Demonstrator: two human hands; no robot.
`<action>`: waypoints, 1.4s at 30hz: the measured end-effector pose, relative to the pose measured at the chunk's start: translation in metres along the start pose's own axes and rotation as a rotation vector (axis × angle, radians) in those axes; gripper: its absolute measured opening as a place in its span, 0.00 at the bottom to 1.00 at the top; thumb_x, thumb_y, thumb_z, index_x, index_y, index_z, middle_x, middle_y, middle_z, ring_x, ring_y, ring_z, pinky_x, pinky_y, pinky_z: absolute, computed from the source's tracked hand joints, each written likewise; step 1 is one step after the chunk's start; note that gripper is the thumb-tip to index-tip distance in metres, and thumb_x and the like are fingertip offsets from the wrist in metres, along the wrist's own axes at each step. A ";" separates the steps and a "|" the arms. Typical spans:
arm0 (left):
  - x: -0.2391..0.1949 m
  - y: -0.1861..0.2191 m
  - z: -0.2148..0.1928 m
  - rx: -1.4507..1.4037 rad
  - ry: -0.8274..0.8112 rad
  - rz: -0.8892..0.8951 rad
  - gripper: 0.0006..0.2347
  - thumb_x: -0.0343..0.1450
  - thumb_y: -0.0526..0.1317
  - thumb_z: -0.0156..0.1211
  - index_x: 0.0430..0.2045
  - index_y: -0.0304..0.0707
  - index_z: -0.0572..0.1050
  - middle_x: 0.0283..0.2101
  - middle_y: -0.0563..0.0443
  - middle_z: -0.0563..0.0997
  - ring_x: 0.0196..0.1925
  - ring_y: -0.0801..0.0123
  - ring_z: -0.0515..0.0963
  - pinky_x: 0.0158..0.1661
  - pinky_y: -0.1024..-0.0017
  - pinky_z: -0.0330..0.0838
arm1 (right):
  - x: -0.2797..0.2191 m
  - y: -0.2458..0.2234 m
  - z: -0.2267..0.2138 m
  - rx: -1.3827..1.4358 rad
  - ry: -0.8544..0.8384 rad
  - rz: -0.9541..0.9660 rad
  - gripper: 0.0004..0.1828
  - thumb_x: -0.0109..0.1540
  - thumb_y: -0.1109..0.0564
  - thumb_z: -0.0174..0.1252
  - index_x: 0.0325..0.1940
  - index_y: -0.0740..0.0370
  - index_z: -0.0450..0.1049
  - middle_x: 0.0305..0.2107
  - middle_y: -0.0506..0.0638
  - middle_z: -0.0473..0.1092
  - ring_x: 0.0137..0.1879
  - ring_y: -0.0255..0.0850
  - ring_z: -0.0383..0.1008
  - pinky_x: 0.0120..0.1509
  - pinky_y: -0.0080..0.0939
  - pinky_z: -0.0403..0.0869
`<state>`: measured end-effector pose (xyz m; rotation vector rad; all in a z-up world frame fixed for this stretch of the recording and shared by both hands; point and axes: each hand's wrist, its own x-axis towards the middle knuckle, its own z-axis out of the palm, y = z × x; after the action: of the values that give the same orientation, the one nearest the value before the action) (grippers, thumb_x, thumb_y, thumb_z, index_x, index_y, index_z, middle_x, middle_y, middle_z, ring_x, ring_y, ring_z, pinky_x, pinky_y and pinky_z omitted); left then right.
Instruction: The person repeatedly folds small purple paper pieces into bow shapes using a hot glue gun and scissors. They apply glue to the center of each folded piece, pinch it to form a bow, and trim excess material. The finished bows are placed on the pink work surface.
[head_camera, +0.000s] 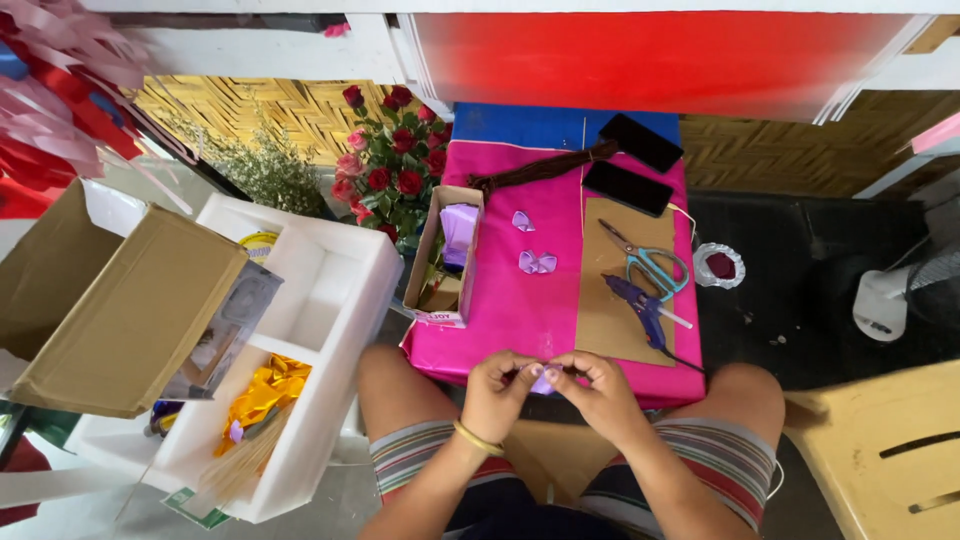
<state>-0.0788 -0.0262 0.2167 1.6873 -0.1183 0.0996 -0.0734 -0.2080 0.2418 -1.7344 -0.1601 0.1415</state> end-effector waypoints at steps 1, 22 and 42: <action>-0.004 0.006 -0.001 0.077 0.026 0.085 0.03 0.70 0.38 0.67 0.29 0.41 0.84 0.27 0.54 0.84 0.31 0.72 0.81 0.35 0.73 0.74 | -0.002 0.002 0.000 -0.083 -0.019 0.033 0.06 0.61 0.54 0.64 0.37 0.57 0.84 0.30 0.43 0.82 0.39 0.31 0.79 0.46 0.35 0.75; -0.026 0.079 -0.016 -0.255 -0.117 -0.026 0.05 0.70 0.37 0.68 0.24 0.37 0.83 0.26 0.53 0.84 0.30 0.76 0.80 0.35 0.76 0.75 | -0.031 -0.067 -0.015 -0.033 -0.099 -0.307 0.06 0.61 0.55 0.65 0.34 0.59 0.82 0.24 0.46 0.77 0.29 0.34 0.77 0.32 0.34 0.74; 0.054 -0.126 0.000 0.008 -0.160 -0.340 0.04 0.71 0.39 0.68 0.26 0.42 0.81 0.25 0.57 0.81 0.28 0.75 0.77 0.33 0.74 0.72 | -0.054 -0.013 -0.108 0.339 0.322 -0.111 0.21 0.60 0.62 0.62 0.58 0.69 0.75 0.46 0.61 0.79 0.49 0.46 0.81 0.55 0.41 0.82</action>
<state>-0.0079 -0.0125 0.0998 1.6990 0.0509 -0.2898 -0.1067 -0.3201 0.2726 -1.3844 0.0052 -0.1836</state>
